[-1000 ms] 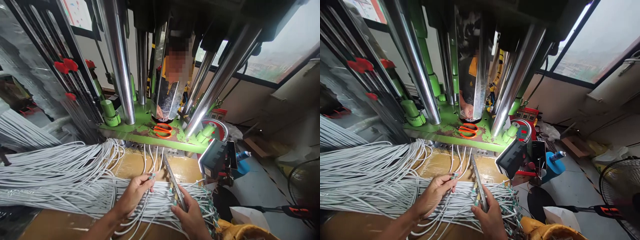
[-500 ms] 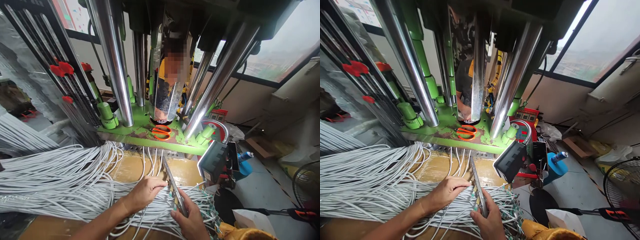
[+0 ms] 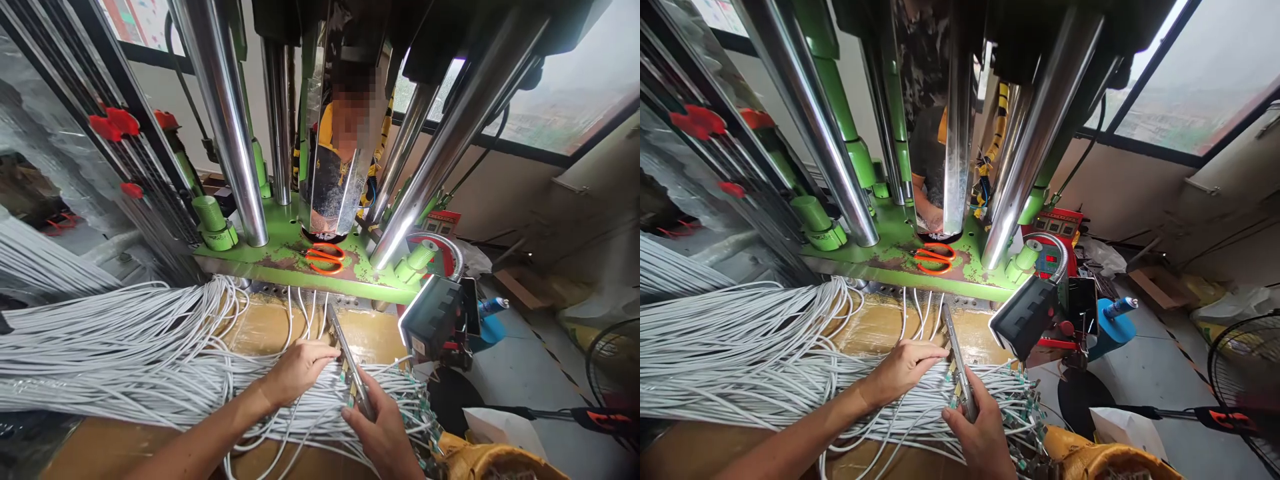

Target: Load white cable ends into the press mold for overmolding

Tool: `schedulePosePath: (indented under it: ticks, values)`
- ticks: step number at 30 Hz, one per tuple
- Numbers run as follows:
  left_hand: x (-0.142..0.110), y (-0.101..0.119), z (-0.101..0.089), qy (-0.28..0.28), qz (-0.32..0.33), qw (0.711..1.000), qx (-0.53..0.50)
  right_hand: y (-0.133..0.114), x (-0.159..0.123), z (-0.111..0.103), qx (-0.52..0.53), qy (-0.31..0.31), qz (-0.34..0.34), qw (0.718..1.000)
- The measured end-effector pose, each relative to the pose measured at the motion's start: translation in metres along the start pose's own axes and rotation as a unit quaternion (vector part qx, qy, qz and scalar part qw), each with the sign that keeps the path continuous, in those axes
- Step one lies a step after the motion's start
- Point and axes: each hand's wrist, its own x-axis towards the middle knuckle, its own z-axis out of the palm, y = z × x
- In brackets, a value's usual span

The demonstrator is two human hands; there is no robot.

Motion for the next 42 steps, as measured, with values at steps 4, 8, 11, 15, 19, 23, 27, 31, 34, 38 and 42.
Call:
schedulePosePath:
  ticks: [4, 8, 11, 15, 19, 23, 27, 31, 34, 38, 42]
  values:
    - [-0.002, 0.006, -0.01, -0.008, -0.057, 0.998, -0.032, -0.004, 0.0, 0.004, 0.013, 0.006, 0.016, 1.0]
    - [-0.009, 0.005, -0.017, 0.0, -0.112, 0.99, -0.086, -0.005, -0.002, 0.007, 0.014, 0.022, 0.025, 0.999]
    - [-0.008, -0.001, -0.015, 0.052, -0.15, 0.972, -0.174, -0.004, -0.002, 0.008, 0.031, 0.024, 0.018, 0.999]
    - [0.001, -0.001, -0.017, 0.106, -0.214, 0.891, -0.386, 0.001, 0.002, 0.007, 0.127, 0.015, 0.014, 0.992]
    - [0.011, 0.004, -0.029, 0.078, -0.191, 0.913, -0.35, 0.006, 0.004, 0.007, 0.144, 0.01, 0.002, 0.99]
    - [0.015, -0.001, -0.032, 0.029, -0.085, 0.99, -0.107, 0.007, 0.003, 0.007, 0.136, 0.013, 0.008, 0.991]
    - [0.017, -0.013, -0.023, 0.012, 0.021, 0.999, 0.038, 0.009, 0.004, 0.006, 0.123, 0.017, 0.015, 0.992]
    - [0.018, -0.02, -0.019, 0.013, 0.089, 0.991, 0.101, 0.012, 0.005, 0.005, 0.11, 0.009, 0.02, 0.994]
    - [0.018, -0.021, -0.019, 0.006, 0.115, 0.986, 0.123, 0.01, 0.004, 0.005, 0.101, 0.01, 0.024, 0.995]
    - [0.021, -0.021, -0.015, 0.006, 0.112, 0.986, 0.127, -0.002, 0.002, 0.005, 0.043, 0.01, 0.021, 0.999]
    - [0.03, -0.019, -0.021, 0.062, 0.033, 0.997, 0.04, -0.012, 0.0, 0.0, 0.01, 0.01, 0.011, 1.0]
